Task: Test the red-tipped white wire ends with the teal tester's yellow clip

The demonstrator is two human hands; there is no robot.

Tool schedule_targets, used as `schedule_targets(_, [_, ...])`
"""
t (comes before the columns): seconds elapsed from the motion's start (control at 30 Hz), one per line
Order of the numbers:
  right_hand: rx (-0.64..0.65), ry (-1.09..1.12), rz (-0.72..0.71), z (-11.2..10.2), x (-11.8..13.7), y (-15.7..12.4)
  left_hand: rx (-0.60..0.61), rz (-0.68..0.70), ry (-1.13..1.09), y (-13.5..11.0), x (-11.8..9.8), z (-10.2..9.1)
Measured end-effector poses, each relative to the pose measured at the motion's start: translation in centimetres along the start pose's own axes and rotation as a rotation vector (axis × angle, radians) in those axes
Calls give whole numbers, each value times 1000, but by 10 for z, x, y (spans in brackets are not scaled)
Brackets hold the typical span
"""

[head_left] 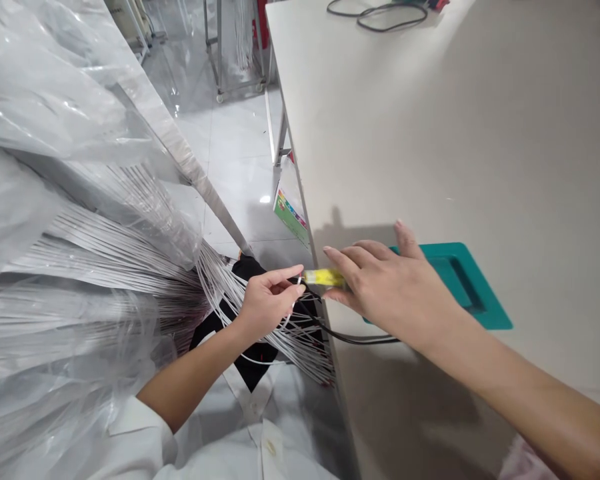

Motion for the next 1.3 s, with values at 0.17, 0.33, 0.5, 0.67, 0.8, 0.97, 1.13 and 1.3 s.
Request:
schedule_targets(0.17, [4,21,-1,0,-1,0,-4,38,-1,-4,-4,-6])
schedule_targets(0.33, [-184,217,14,-19,3,-5,-30,67,-46,-14,-13,-18])
schedule_targets(0.5, [-408,567,56,-31,26,-19,-46,70,-160,-29,-24,-21])
schedule_targets(0.67, [-267,1123,215,-9,49,-21,9,57,-194,-45,-27,-17])
schedule_targets(0.8, [-276,1414,307,0,56,-22,34,83,-164,-56,-28,-18])
schedule_targets(0.97, [-249,1677,419,9,64,-29,76,127,-134,-66,-29,-17])
schedule_targets(1.13, [51,2054,561,20,77,-32,87,193,-141,-70,-23,-14])
schedule_targets(1.3, [-27,1934,497,10,62,-32,5,197,4,-70,-12,-20])
Point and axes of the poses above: each hand's wrist, its own y-axis towards the middle knuckle, its own z-axis out of the palm, x = y × z, the point moved 5 cm from there along y, towards the middle knuckle, and after that the axes turned 8 degrees about z, right-handed, at the moved point
